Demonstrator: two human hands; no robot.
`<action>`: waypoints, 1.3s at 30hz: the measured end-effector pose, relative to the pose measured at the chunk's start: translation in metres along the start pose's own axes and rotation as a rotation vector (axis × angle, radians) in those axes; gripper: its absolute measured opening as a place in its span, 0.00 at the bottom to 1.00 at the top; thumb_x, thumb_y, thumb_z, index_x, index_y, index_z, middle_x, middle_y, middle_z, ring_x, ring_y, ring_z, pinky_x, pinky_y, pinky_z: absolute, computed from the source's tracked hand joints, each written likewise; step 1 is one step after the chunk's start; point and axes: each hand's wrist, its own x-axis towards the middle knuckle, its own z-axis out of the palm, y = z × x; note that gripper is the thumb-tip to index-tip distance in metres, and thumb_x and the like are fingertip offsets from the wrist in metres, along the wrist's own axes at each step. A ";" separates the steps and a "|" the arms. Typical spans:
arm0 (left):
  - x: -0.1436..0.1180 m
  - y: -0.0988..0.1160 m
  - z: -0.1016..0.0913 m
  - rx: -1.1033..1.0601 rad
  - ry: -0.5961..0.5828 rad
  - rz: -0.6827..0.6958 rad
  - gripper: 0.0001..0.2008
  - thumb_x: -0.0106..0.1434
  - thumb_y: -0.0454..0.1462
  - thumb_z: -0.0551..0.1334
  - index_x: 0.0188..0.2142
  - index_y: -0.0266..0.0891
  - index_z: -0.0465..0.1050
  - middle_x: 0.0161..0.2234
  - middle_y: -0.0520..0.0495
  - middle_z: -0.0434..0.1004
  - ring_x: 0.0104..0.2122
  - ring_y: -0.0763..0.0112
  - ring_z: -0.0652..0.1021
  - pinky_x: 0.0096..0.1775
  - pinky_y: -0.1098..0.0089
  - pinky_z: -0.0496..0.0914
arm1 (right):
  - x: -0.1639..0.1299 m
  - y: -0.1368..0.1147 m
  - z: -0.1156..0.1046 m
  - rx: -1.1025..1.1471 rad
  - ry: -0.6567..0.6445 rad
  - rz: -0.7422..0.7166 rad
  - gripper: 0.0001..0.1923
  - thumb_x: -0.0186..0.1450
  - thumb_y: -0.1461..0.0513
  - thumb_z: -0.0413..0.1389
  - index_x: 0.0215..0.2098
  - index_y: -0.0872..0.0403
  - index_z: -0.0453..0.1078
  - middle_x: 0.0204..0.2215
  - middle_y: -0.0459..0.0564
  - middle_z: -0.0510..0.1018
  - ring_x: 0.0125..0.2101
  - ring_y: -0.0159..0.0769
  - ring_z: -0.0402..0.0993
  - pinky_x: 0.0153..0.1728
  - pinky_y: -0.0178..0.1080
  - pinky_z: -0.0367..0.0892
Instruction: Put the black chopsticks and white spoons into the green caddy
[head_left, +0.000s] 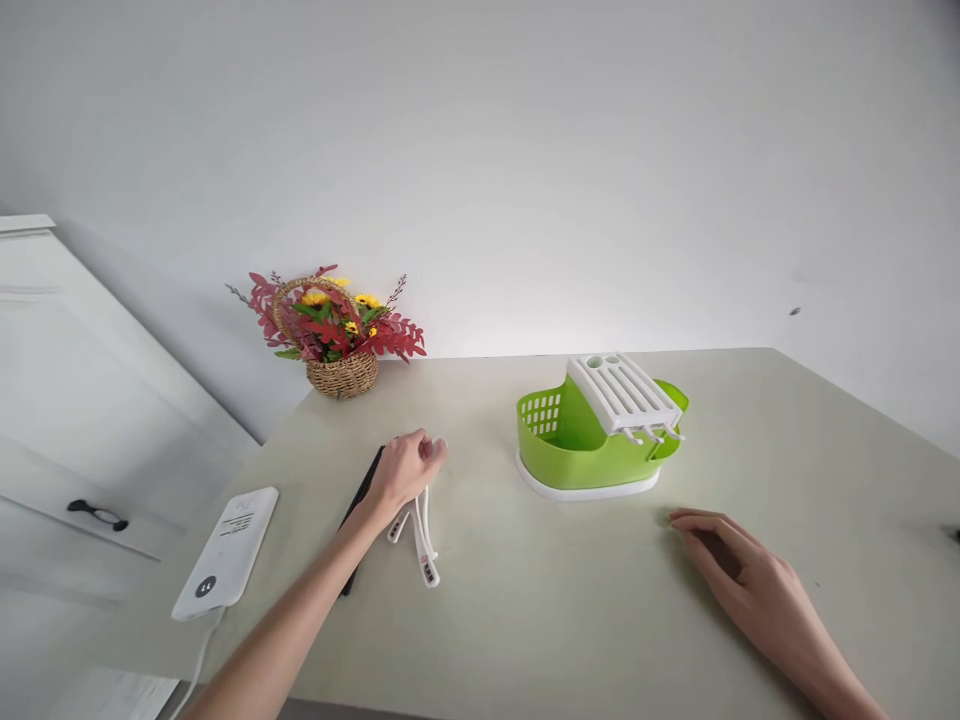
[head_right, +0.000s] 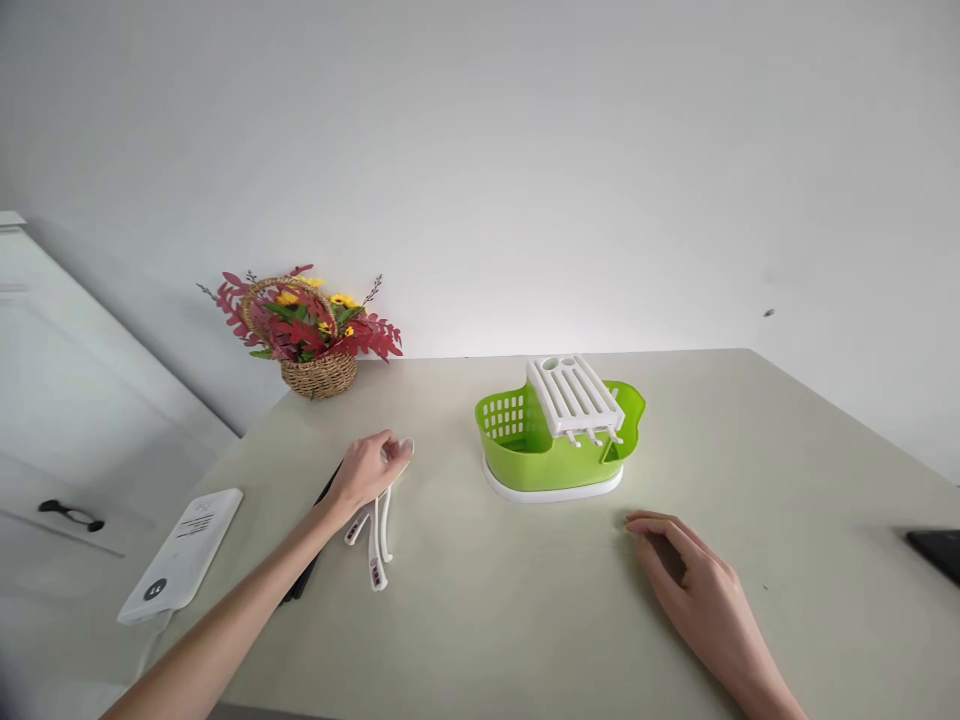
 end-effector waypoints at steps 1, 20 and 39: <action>-0.001 0.000 0.000 -0.028 0.034 0.011 0.16 0.67 0.48 0.55 0.26 0.43 0.67 0.27 0.50 0.77 0.29 0.67 0.78 0.36 0.70 0.66 | 0.000 -0.001 0.000 0.006 -0.002 0.006 0.14 0.68 0.50 0.51 0.45 0.44 0.74 0.52 0.46 0.80 0.48 0.41 0.79 0.45 0.38 0.72; -0.003 -0.025 -0.024 0.214 0.217 0.322 0.10 0.69 0.45 0.56 0.40 0.42 0.71 0.40 0.47 0.78 0.31 0.65 0.78 0.31 0.69 0.66 | 0.005 -0.013 -0.004 0.101 0.006 0.012 0.13 0.70 0.51 0.50 0.44 0.45 0.74 0.50 0.47 0.80 0.45 0.40 0.77 0.44 0.38 0.70; 0.048 0.274 -0.018 0.029 -0.056 0.420 0.37 0.72 0.53 0.46 0.67 0.25 0.56 0.70 0.24 0.54 0.71 0.39 0.52 0.68 0.41 0.47 | 0.008 -0.017 -0.005 0.171 0.025 0.020 0.14 0.69 0.54 0.48 0.43 0.49 0.73 0.47 0.51 0.81 0.44 0.41 0.76 0.47 0.42 0.69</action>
